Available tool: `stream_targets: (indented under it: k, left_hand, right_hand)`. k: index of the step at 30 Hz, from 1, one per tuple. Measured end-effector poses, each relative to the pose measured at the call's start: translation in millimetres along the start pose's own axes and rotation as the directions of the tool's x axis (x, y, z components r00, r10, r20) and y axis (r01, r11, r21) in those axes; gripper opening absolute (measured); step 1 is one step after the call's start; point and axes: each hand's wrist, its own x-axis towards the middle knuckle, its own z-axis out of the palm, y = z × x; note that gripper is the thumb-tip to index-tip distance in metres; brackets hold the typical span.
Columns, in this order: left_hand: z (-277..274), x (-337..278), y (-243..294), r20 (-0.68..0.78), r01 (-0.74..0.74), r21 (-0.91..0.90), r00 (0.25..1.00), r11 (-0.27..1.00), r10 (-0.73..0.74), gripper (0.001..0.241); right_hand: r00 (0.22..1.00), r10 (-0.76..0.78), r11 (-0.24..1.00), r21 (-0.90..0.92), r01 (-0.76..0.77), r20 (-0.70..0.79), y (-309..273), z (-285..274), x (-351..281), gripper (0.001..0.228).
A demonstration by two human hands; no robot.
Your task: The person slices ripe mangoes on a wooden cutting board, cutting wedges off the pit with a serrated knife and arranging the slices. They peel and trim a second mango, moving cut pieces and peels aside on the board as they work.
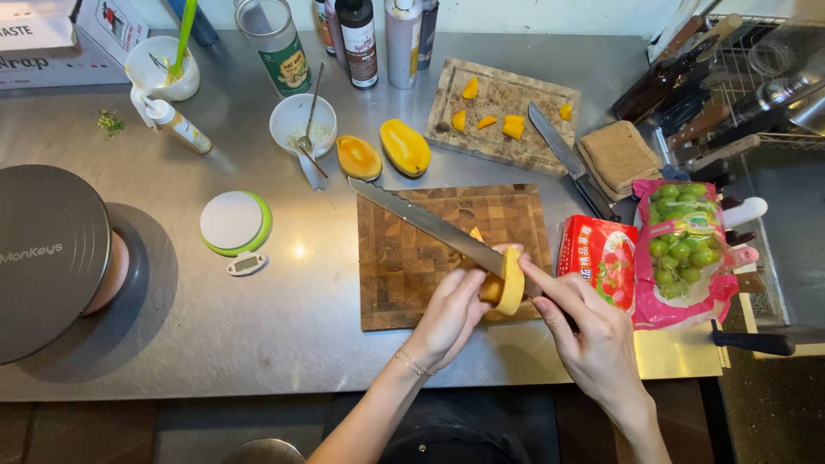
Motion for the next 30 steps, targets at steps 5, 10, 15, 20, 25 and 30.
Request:
stream_targets:
  k: [5, 10, 15, 20, 25, 30]
  left_hand:
    - [-37.8, -15.3, -35.3, -0.102, 0.05, 0.198, 0.994, 0.979, -0.03, 0.043]
    - [-61.8, -13.5, -31.7, -0.044, 0.054, 0.301, 0.998, 0.952, -0.043, 0.038]
    - [-179.6, 27.8, -34.2, -0.097, 0.139, 0.989, 0.855, -0.045, 0.509, 0.037]
    - [-175.8, 57.5, -31.2, 0.026, 0.144, 0.956, 0.827, -0.255, 0.562, 0.049]
    - [-112.5, 82.3, -65.5, 0.089, -0.053, 0.993, 0.916, -0.102, 0.392, 0.083]
    - [-115.7, 109.6, -96.0, -0.031, 0.097, 0.954, 0.973, -0.283, 0.23, 0.079]
  right_hand:
    - [0.999, 0.026, 0.999, 0.021, -0.026, 0.026, 19.6, 21.8, -12.6, 0.033]
    - [0.996, 0.091, 0.969, 0.231, -0.091, 0.011, 74.0, 65.6, -19.0, 0.027]
    - [0.927, 0.373, 0.893, 0.283, -0.35, -0.031, 143.8, 94.9, 19.8, 0.036]
    - [0.929, 0.37, 0.927, -0.084, -0.367, 0.026, 170.7, 109.7, 30.5, 0.039]
    - [0.982, 0.163, 0.97, 0.199, -0.143, -0.091, 176.4, 114.7, 8.8, 0.043]
    - [0.847, 0.516, 0.711, 0.616, -0.34, -0.129, 155.7, 103.5, -19.2, 0.044]
